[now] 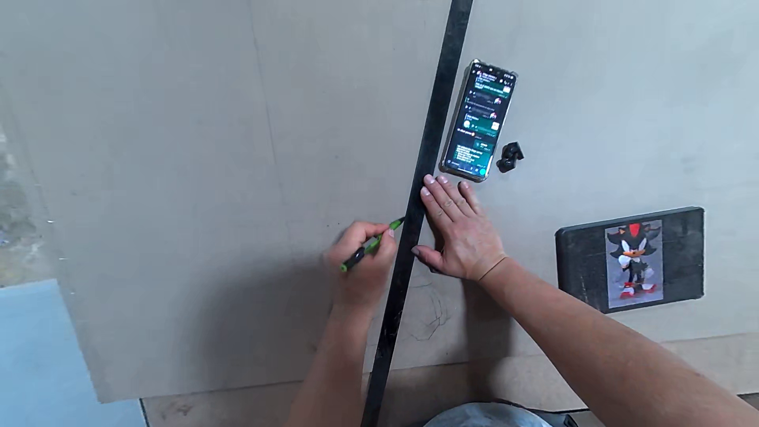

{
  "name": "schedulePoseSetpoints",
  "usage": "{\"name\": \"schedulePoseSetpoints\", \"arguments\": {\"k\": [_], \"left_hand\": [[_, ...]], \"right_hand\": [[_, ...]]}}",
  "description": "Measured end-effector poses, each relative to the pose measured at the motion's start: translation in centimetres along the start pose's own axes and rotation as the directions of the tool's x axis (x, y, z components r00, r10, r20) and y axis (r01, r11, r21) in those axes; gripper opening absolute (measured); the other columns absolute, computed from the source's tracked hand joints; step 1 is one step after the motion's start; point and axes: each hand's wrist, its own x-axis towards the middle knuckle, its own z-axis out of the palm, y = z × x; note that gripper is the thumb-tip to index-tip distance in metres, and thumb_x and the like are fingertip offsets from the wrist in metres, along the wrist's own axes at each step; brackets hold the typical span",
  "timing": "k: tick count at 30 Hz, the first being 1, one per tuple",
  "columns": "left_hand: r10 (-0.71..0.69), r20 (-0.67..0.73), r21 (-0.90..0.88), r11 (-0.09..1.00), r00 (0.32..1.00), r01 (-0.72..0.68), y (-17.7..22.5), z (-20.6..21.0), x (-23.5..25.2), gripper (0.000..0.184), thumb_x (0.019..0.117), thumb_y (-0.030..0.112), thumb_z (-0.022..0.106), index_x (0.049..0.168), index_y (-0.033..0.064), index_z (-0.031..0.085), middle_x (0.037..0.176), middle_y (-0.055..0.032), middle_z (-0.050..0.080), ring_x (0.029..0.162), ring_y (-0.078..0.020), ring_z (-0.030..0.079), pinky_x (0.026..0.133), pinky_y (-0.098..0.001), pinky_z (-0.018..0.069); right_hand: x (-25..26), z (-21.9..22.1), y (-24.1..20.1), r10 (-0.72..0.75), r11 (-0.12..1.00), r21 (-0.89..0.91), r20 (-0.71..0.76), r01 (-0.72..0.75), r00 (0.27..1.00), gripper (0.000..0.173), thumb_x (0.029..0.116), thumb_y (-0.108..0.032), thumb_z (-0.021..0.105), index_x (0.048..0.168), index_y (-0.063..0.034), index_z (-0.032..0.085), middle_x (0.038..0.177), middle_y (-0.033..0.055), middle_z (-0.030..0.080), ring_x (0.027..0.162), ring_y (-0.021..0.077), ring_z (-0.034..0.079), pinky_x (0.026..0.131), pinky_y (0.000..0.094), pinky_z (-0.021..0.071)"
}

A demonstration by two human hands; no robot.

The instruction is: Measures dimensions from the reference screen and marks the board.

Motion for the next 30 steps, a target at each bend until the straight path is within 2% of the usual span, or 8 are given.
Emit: {"name": "schedulePoseSetpoints", "arguments": {"k": [5, 9, 12, 15, 20, 27, 30], "left_hand": [[-0.075, -0.018, -0.072, 0.995, 0.997, 0.074, -0.2, -1.6, -4.1, 0.010, 0.0901, 0.013, 0.074, 0.098, 0.0064, 0.073, 0.088, 0.0009, 0.075, 0.075, -0.0032, 0.069, 0.064, -0.0219, 0.0596], [-0.036, -0.040, -0.073, 0.997, 0.999, 0.033, -0.1, -1.2, -3.4, 0.010, 0.0892, 0.012, 0.075, 0.096, 0.0050, 0.073, 0.088, -0.0004, 0.075, 0.074, -0.0033, 0.070, 0.065, -0.0219, 0.0601], [-0.059, -0.015, -0.029, 0.998, 0.998, 0.059, 0.1, -1.2, -3.0, 0.007, 0.0914, 0.013, 0.073, 0.097, 0.0085, 0.074, 0.089, 0.0014, 0.076, 0.074, -0.0022, 0.069, 0.064, -0.0214, 0.0591], [-0.054, -0.014, -0.081, 0.995, 0.998, 0.053, -0.3, -1.8, -4.3, 0.007, 0.0906, 0.009, 0.073, 0.098, 0.0077, 0.074, 0.088, 0.0011, 0.075, 0.072, -0.0033, 0.068, 0.062, -0.0214, 0.0592], [-0.091, -0.020, -0.035, 0.995, 0.996, 0.090, -0.3, -2.4, -5.9, 0.009, 0.0900, 0.011, 0.073, 0.098, 0.0084, 0.074, 0.089, 0.0020, 0.075, 0.074, -0.0020, 0.069, 0.065, -0.0205, 0.0597], [-0.115, -0.020, -0.002, 0.993, 0.993, 0.114, 0.0, -2.9, -6.6, 0.008, 0.0888, 0.012, 0.073, 0.096, 0.0099, 0.075, 0.086, 0.0039, 0.074, 0.071, -0.0004, 0.067, 0.061, -0.0186, 0.0580], [-0.094, -0.043, -0.015, 0.995, 0.995, 0.094, -0.4, -2.7, -7.1, 0.010, 0.0932, 0.015, 0.071, 0.101, 0.0093, 0.074, 0.088, 0.0026, 0.074, 0.072, -0.0019, 0.068, 0.063, -0.0200, 0.0587]], "right_hand": [[0.1, 0.1, 0.0, 0.004, 1.000, 0.000, 0.015, -0.004, 1.000, 0.099, 0.0926, -0.079, 0.039, 0.162, -0.0077, 0.033, 0.171, 0.0072, 0.027, 0.159, 0.0232, 0.021, 0.130, 0.0506, 0.0111], [0.0, 0.1, 0.0, -0.007, 0.999, 0.033, 0.016, 0.007, 1.000, 0.098, 0.0935, -0.077, 0.040, 0.162, -0.0076, 0.032, 0.171, 0.0074, 0.026, 0.159, 0.0229, 0.020, 0.130, 0.0505, 0.0105], [0.0, 0.2, 0.0, -0.018, 0.999, 0.041, 0.003, 0.017, 1.000, 0.098, 0.0936, -0.076, 0.041, 0.163, -0.0071, 0.031, 0.171, 0.0084, 0.026, 0.159, 0.0243, 0.020, 0.130, 0.0512, 0.0111], [0.1, 0.3, 0.0, -0.006, 1.000, 0.023, 0.010, 0.006, 1.000, 0.100, 0.0924, -0.078, 0.040, 0.163, -0.0074, 0.031, 0.171, 0.0082, 0.025, 0.159, 0.0246, 0.020, 0.130, 0.0516, 0.0115], [0.0, 0.1, 0.0, 0.002, 1.000, 0.015, 0.016, -0.002, 1.000, 0.100, 0.0923, -0.078, 0.040, 0.163, -0.0076, 0.030, 0.171, 0.0085, 0.024, 0.159, 0.0252, 0.020, 0.130, 0.0516, 0.0107], [0.0, 0.0, 0.1, 0.004, 1.000, 0.001, 0.021, -0.004, 1.000, 0.101, 0.0921, -0.079, 0.039, 0.163, -0.0078, 0.029, 0.172, 0.0084, 0.024, 0.159, 0.0248, 0.019, 0.130, 0.0513, 0.0112], [-0.1, 0.1, 0.0, 0.000, 1.000, -0.001, 0.012, 0.000, 1.000, 0.100, 0.0927, -0.078, 0.039, 0.163, -0.0079, 0.030, 0.171, 0.0081, 0.024, 0.159, 0.0249, 0.019, 0.130, 0.0511, 0.0108]]}}
